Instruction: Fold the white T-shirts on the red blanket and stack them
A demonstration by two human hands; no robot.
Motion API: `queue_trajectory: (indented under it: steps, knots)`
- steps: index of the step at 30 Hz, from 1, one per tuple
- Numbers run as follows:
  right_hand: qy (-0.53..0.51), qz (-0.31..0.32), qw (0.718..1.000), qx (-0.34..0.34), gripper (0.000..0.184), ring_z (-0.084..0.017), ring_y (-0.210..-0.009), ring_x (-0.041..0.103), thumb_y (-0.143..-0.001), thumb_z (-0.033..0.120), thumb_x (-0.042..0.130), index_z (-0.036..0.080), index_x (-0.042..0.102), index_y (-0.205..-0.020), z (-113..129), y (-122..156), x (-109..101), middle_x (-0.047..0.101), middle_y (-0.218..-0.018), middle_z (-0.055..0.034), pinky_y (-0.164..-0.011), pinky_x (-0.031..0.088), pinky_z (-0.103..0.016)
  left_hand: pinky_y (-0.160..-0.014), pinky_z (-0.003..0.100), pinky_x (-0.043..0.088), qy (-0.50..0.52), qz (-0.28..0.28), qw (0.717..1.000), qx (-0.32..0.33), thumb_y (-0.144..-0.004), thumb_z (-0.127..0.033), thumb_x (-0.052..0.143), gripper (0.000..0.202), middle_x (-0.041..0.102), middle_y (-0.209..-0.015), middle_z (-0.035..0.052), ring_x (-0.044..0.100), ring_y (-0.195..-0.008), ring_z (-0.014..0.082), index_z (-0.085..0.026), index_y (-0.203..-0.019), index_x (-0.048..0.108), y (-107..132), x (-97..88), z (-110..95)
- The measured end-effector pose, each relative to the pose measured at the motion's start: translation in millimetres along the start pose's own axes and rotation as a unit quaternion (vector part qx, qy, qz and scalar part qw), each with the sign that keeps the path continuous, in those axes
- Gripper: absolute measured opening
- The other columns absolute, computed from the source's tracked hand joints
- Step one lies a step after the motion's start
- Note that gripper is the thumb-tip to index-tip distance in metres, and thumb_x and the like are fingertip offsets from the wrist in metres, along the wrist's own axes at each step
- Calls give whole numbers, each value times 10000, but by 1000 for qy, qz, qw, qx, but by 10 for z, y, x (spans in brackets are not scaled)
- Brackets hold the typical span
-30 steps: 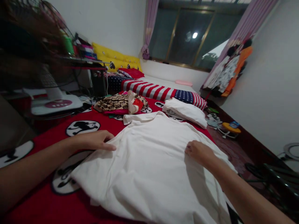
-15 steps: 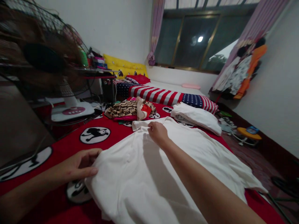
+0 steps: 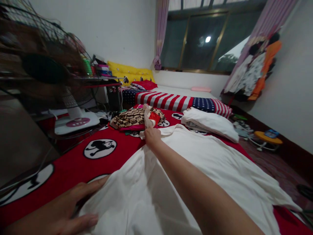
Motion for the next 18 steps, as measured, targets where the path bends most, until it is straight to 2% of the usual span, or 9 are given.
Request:
queue_trajectory:
  steps: [2, 5, 7, 9, 11, 12, 15, 18]
  knots:
    - [2, -22, 999, 30, 267, -327, -1021, 634, -876, 306, 550, 152, 715, -1019, -177, -9, -205, 672, -1095, -193, -810, 483, -404, -1015, 403, 454, -7, 0, 1000, 24, -701, -471, 713, 736, 585, -1345, -4, 574, -1173, 332, -425, -1385, 445, 3, -31, -149]
    - [6, -66, 995, 79, 255, -339, -1009, 629, -834, 315, 588, 156, 724, -980, -582, 0, -572, 687, -1037, -178, -822, 476, -435, -958, 364, 491, -9, -9, 998, 67, -748, -425, 679, 643, 654, -1245, -20, 627, -1075, 310, -434, -1360, 481, -14, -93, -431]
    - [-66, -100, 986, 120, 191, -303, -921, 651, -797, 250, 605, 148, 725, -906, -947, 25, -763, 697, -914, -147, -792, 481, -410, -932, 354, 501, -9, -18, 996, 90, -764, -413, 666, 600, 663, -1228, -29, 626, -1064, 311, -425, -1345, 512, -53, -132, -636]
    - [-230, -144, 944, 188, 99, -239, -761, 656, -726, 180, 644, 125, 703, -784, -1388, 100, -839, 662, -707, -90, -725, 485, -354, -896, 346, 510, -11, -19, 994, 109, -779, -410, 651, 561, 675, -1203, -27, 629, -1040, 310, -398, -1330, 546, -113, -146, -862]
    - [-372, -182, 876, 249, 33, -182, -629, 620, -671, 132, 656, 112, 659, -697, -1768, 226, -796, 586, -565, -31, -653, 477, -305, -844, 327, 518, -9, -8, 992, 129, -793, -406, 634, 523, 694, -1157, -20, 639, -984, 295, -364, -1311, 577, -174, -125, -1124]
    - [-407, -195, 850, 272, 27, -163, -592, 601, -656, 119, 653, 112, 639, -678, -1910, 301, -762, 560, -536, -13, -626, 474, -288, -816, 311, 518, -7, 1, 990, 140, -802, -399, 621, 499, 704, -1122, -16, 641, -952, 282, -343, -1297, 595, -195, -103, -1268]
    - [-459, -214, 802, 317, 49, -138, -532, 571, -640, 86, 614, 124, 584, -651, -2181, 555, -634, 533, -517, 6, -570, 485, -266, -773, 255, 495, 2, 49, 985, 165, -834, -351, 564, 424, 726, -958, -13, 630, -879, 229, -267, -1243, 637, -210, 36, -1677]
    - [-531, -219, 735, 360, 87, -137, -526, 589, -659, 63, 544, 145, 523, -678, -2344, 857, -434, 543, -549, 1, -555, 527, -274, -764, 199, 462, 7, 102, 981, 166, -842, -314, 532, 374, 696, -807, -35, 608, -838, 175, -216, -1182, 654, -171, 223, -1967]
Point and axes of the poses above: each hand's wrist, its own y-axis away from the middle knuckle, its own x-axis out of the palm, z = x × y, the point moved 9 cm from there along -y, towards the middle knuckle
